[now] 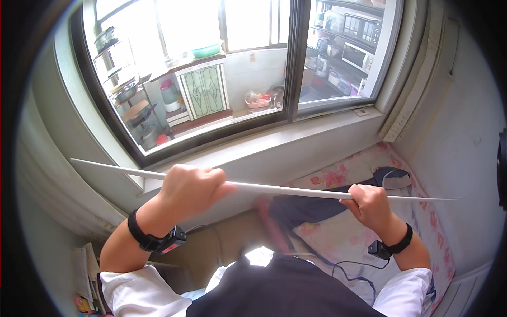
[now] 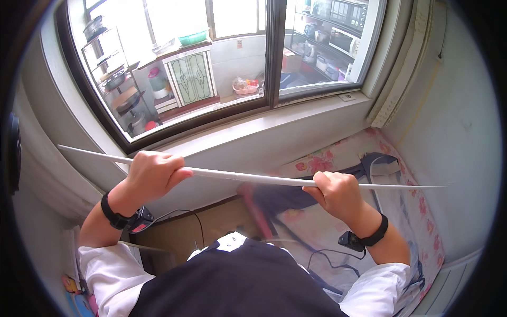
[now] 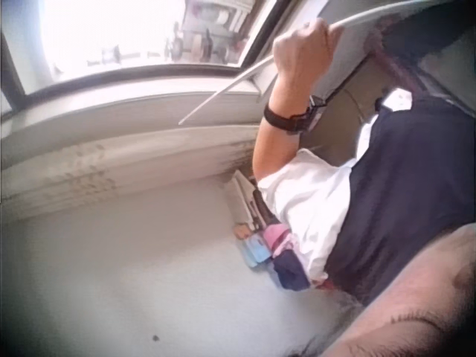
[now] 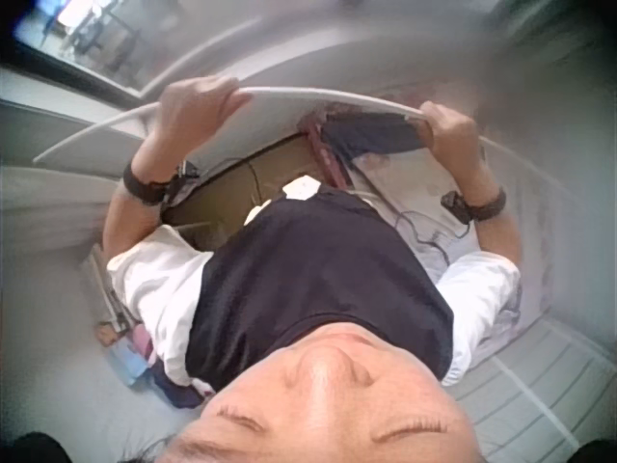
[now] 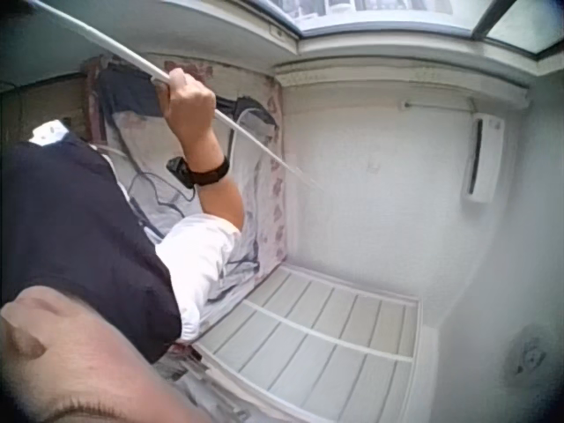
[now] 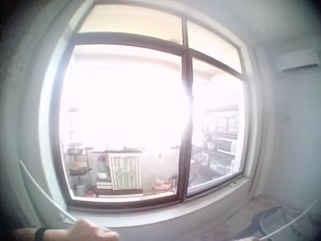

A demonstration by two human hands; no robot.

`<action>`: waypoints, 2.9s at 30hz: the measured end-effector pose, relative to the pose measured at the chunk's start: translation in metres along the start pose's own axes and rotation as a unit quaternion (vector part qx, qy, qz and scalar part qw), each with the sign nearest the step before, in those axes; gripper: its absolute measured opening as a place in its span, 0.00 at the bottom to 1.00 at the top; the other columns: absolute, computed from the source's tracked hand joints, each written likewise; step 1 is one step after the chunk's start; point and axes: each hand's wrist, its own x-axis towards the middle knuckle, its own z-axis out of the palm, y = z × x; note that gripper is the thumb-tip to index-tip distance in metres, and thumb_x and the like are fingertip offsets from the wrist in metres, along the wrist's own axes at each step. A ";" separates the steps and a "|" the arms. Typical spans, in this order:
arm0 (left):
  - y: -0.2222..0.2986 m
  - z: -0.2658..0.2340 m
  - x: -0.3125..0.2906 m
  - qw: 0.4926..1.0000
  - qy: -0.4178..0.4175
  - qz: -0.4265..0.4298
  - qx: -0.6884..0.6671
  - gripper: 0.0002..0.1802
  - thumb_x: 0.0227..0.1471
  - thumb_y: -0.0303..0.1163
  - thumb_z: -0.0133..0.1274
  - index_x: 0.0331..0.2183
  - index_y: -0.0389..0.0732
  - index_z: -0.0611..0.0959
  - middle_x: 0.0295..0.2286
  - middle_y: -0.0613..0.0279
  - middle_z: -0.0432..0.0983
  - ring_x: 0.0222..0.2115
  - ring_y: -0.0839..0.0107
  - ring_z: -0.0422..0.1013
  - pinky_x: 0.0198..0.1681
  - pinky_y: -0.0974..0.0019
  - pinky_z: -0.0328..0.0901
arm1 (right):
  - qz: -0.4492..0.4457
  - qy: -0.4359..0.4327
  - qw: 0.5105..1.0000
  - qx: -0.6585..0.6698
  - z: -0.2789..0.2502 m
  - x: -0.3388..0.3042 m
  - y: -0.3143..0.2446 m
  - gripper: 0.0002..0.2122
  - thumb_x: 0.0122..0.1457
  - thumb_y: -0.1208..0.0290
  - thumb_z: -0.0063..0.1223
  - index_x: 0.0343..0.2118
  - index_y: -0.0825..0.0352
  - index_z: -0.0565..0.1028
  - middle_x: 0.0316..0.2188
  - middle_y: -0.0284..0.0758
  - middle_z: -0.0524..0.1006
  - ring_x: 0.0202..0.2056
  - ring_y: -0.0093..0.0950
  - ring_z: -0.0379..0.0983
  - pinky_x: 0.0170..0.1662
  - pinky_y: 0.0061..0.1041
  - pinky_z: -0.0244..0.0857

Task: The person disassembles a mosquito net by removing white poles from the fabric sleeves, unzipping sections, and gathering the netting material on a bed.

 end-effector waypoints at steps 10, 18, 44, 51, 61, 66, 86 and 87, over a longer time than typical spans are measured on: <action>-0.004 -0.029 0.000 0.931 0.209 0.205 0.218 0.21 0.44 0.55 0.47 0.17 0.47 0.69 0.13 0.73 0.59 0.13 0.77 0.58 0.18 0.75 0.54 | 0.190 -0.479 0.629 0.581 0.009 -0.004 0.004 0.19 0.61 0.56 0.38 0.18 0.64 0.65 0.15 0.21 0.59 0.19 0.13 0.54 0.21 0.17 0.51; -0.006 -0.049 0.015 0.991 -0.009 0.055 0.124 0.23 0.50 0.49 0.45 0.14 0.44 0.68 0.11 0.65 0.63 0.12 0.67 0.65 0.15 0.66 0.60 | 0.101 -0.111 0.943 0.296 0.022 -0.002 -0.028 0.15 0.57 0.64 0.45 0.17 0.67 0.65 0.12 0.39 0.65 0.14 0.36 0.63 0.19 0.30 0.57; 0.015 -0.076 0.026 0.790 0.447 0.034 -0.417 0.41 0.51 0.39 0.48 0.57 0.38 0.44 0.55 0.45 0.46 0.47 0.60 0.62 0.38 0.67 0.68 | 0.101 -0.179 0.700 0.684 0.014 0.107 -0.097 0.17 0.62 0.63 0.33 0.19 0.66 0.64 0.12 0.24 0.60 0.15 0.13 0.52 0.18 0.15 0.46; -0.010 -0.064 0.015 0.831 0.280 -0.159 -0.454 0.20 0.56 0.34 0.41 0.49 0.37 0.65 0.33 0.57 0.74 0.35 0.72 0.72 0.29 0.76 0.68 | 0.017 -0.175 0.632 0.755 0.055 0.165 -0.132 0.16 0.63 0.60 0.32 0.24 0.66 0.65 0.15 0.24 0.59 0.17 0.13 0.52 0.20 0.13 0.48; -0.081 0.001 -0.029 0.873 0.231 -0.308 -0.300 0.10 0.56 0.32 0.41 0.40 0.40 0.70 0.29 0.64 0.74 0.32 0.78 0.70 0.30 0.74 0.66 | 0.009 -0.200 0.760 0.618 0.179 0.194 -0.111 0.19 0.57 0.66 0.47 0.50 0.65 0.61 0.38 0.34 0.67 0.43 0.22 0.63 0.45 0.22 0.59; -0.133 0.036 -0.091 0.839 0.207 -0.413 -0.287 0.09 0.57 0.32 0.39 0.39 0.39 0.69 0.31 0.64 0.72 0.34 0.77 0.70 0.32 0.73 0.67 | 0.083 -0.217 0.723 0.651 0.230 0.160 -0.081 0.16 0.56 0.70 0.47 0.47 0.65 0.63 0.34 0.31 0.67 0.36 0.19 0.64 0.36 0.18 0.62; -0.251 0.142 -0.166 0.797 0.263 -0.520 -0.160 0.09 0.53 0.30 0.40 0.35 0.39 0.72 0.26 0.54 0.75 0.29 0.56 0.72 0.32 0.59 0.65 | 0.199 -0.275 0.663 0.667 0.299 0.106 -0.062 0.12 0.56 0.73 0.46 0.42 0.70 0.66 0.29 0.35 0.74 0.30 0.22 0.71 0.35 0.20 0.65; -0.255 0.143 -0.166 0.793 0.260 -0.522 -0.179 0.09 0.53 0.31 0.40 0.35 0.39 0.72 0.26 0.55 0.75 0.29 0.57 0.73 0.32 0.59 0.65 | 0.203 -0.281 0.656 0.671 0.301 0.106 -0.062 0.12 0.56 0.73 0.46 0.42 0.70 0.66 0.30 0.36 0.74 0.31 0.22 0.71 0.35 0.21 0.66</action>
